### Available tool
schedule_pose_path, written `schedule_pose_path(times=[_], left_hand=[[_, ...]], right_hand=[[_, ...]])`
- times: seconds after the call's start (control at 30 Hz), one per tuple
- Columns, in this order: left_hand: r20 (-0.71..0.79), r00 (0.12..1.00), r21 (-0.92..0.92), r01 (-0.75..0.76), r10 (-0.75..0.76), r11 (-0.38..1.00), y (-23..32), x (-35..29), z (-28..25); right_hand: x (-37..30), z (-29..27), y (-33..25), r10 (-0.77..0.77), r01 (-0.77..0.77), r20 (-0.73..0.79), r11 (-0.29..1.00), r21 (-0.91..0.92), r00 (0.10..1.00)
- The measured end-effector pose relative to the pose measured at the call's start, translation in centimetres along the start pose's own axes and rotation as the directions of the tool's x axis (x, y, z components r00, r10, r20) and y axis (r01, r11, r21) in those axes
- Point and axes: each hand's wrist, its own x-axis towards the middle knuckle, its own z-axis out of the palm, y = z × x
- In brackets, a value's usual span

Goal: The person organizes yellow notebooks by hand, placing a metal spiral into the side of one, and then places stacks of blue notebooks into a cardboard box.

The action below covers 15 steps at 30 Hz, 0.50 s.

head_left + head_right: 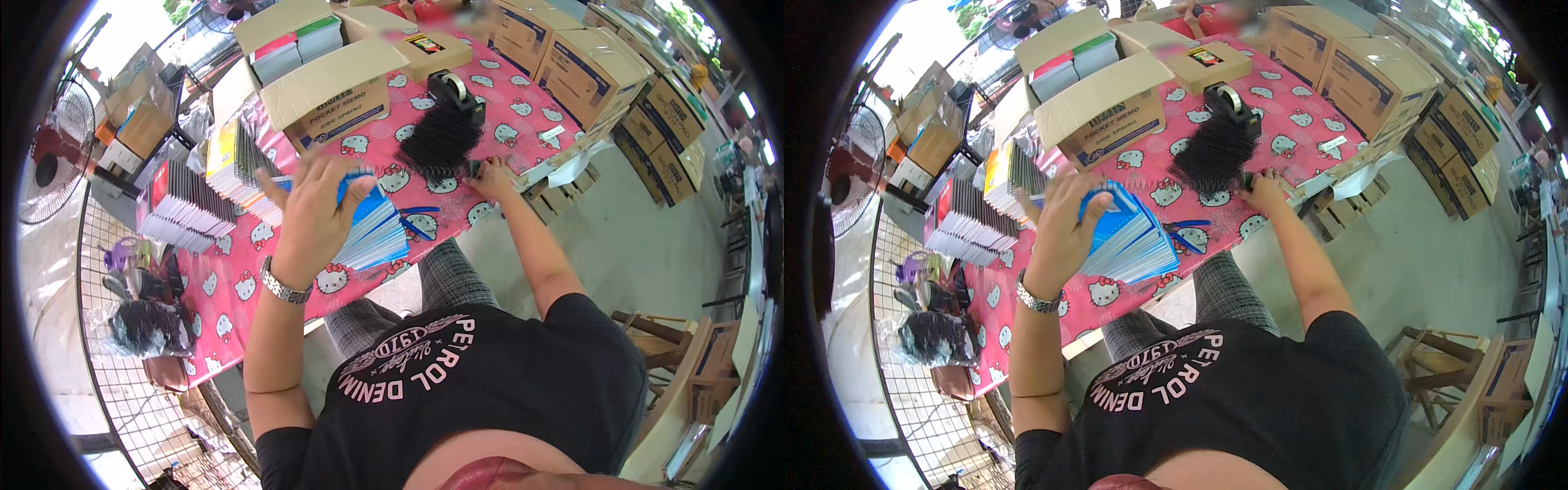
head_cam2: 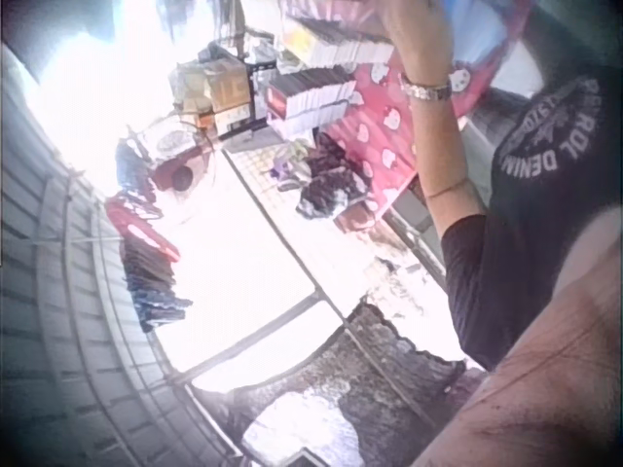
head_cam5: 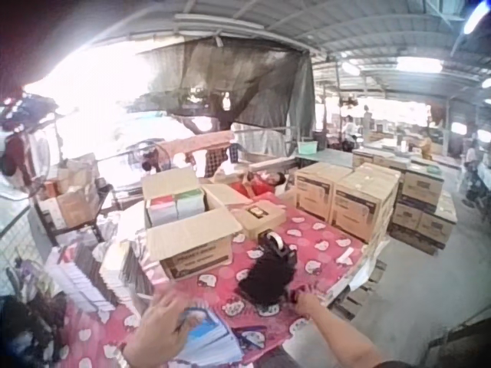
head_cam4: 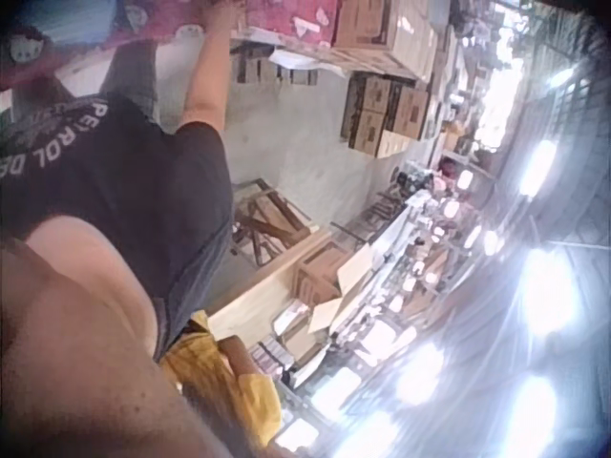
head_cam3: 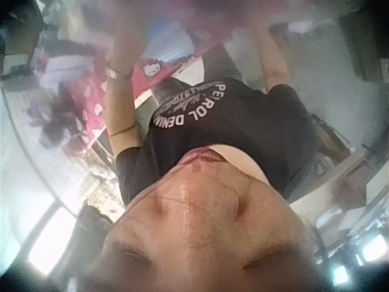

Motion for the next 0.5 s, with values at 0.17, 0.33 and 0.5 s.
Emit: schedule_pose_path(times=[0.17, 0.33, 0.5], left_hand=[[-0.030, 0.984, 0.009, 0.177, -0.176, 0.984, -1.1, -1.8, 0.1], [-0.001, 0.993, -0.178, 0.116, -0.118, 0.977, -0.6, -0.8, 0.1], [-0.053, 0.993, -0.252, 0.088, -0.104, 0.964, -1.0, -0.2, 0.7]], right_hand=[[2.9, -5.9, -5.4, 0.284, -0.403, 0.370, 0.865, 0.300, 0.885], [8.6, -22.7, -13.0, -0.561, -0.421, 0.061, -0.541, 0.728, 0.825], [10.7, -26.4, -15.3, -0.806, -0.205, 0.240, 0.150, 0.967, 0.541]])
